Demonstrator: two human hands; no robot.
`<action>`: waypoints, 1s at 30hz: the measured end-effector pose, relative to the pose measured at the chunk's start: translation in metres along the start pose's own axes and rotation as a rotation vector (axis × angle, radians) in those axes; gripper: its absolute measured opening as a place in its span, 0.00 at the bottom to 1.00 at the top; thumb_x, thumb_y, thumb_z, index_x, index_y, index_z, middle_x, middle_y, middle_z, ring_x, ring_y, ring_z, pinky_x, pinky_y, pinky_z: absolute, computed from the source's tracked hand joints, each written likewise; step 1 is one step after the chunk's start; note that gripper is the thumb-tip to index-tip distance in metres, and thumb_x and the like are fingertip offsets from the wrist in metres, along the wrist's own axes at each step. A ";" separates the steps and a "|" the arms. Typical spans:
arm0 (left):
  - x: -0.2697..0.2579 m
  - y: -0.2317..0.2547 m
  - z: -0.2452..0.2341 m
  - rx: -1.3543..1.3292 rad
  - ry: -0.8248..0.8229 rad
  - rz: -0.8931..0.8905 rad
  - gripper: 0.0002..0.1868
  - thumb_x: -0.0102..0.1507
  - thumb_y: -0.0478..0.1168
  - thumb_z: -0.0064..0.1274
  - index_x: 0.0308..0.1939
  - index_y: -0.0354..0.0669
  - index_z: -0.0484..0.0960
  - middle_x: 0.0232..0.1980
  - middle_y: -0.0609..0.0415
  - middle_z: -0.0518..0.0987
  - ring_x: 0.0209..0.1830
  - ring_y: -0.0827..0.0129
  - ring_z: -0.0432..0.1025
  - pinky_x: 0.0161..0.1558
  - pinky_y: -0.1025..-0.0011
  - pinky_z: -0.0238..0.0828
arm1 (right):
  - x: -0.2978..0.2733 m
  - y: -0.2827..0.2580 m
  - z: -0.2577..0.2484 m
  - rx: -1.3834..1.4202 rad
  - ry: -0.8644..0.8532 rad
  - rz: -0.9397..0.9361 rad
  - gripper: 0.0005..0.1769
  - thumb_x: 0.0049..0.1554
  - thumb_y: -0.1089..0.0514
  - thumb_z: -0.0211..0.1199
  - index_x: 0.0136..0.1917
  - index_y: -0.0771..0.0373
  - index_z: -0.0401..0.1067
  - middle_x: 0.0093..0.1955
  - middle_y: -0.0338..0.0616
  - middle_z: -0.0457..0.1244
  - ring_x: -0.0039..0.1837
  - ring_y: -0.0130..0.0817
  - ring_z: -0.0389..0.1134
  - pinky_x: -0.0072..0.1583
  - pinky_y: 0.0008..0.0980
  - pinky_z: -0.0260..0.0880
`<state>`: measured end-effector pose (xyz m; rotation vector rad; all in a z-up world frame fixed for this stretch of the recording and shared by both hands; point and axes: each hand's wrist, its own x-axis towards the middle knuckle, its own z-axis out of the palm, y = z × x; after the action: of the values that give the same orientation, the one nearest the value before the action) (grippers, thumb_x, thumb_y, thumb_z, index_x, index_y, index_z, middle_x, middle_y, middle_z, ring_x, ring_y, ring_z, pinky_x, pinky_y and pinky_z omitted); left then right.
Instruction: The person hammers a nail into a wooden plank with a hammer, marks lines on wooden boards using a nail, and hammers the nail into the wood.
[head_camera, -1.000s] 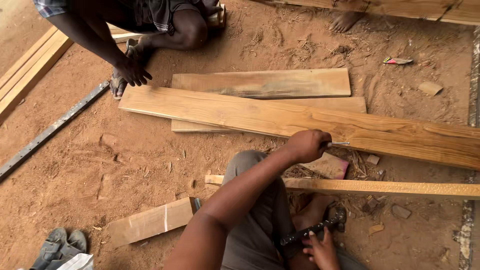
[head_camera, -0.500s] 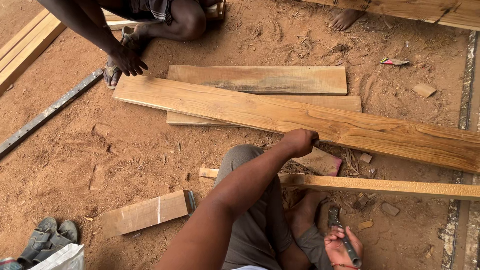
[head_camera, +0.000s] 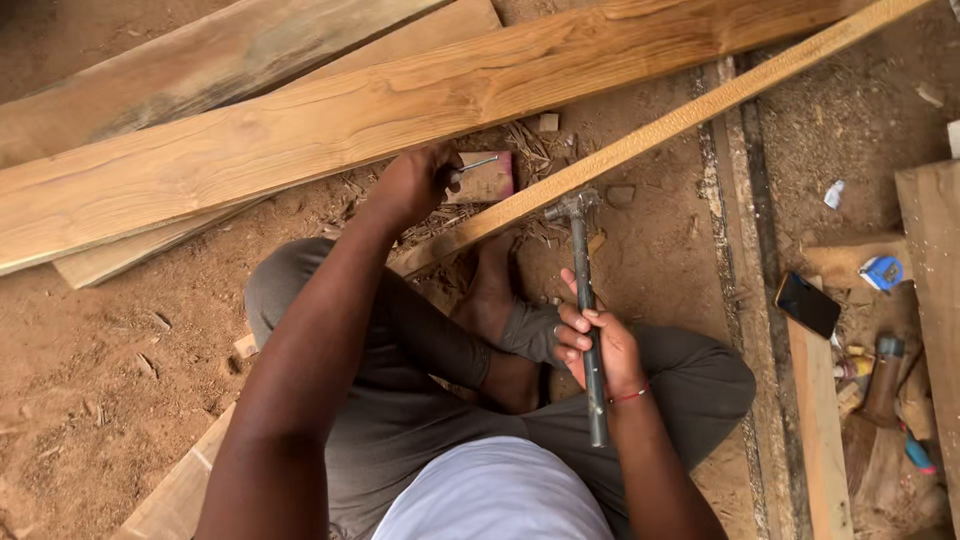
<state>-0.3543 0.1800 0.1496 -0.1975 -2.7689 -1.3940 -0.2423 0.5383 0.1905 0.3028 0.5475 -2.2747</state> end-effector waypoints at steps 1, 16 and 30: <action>0.001 0.010 0.000 -0.005 -0.018 0.009 0.07 0.64 0.31 0.53 0.46 0.39 0.80 0.39 0.44 0.84 0.39 0.54 0.80 0.40 0.57 0.76 | -0.006 0.003 0.003 -0.130 0.040 0.025 0.33 0.60 0.57 0.50 0.78 0.51 0.58 0.42 0.33 0.57 0.38 0.21 0.58 0.42 0.26 0.62; 0.000 0.008 0.007 0.385 -0.405 -0.230 0.10 0.68 0.46 0.50 0.46 0.51 0.85 0.43 0.50 0.85 0.42 0.55 0.80 0.48 0.55 0.76 | -0.012 0.031 -0.002 -1.180 0.399 -0.190 0.24 0.67 0.42 0.50 0.65 0.62 0.70 0.29 0.29 0.51 0.30 0.14 0.50 0.31 0.20 0.53; -0.003 0.015 0.008 0.439 -0.552 -0.354 0.16 0.69 0.52 0.48 0.50 0.50 0.84 0.49 0.48 0.84 0.51 0.52 0.78 0.54 0.53 0.73 | 0.033 0.036 -0.015 -1.536 0.338 -0.376 0.20 0.71 0.47 0.47 0.54 0.64 0.71 0.30 0.33 0.55 0.32 0.19 0.56 0.36 0.25 0.59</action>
<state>-0.3493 0.1952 0.1566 -0.0860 -3.6329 -0.8149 -0.2383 0.5025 0.1542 -0.2322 2.3908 -1.4680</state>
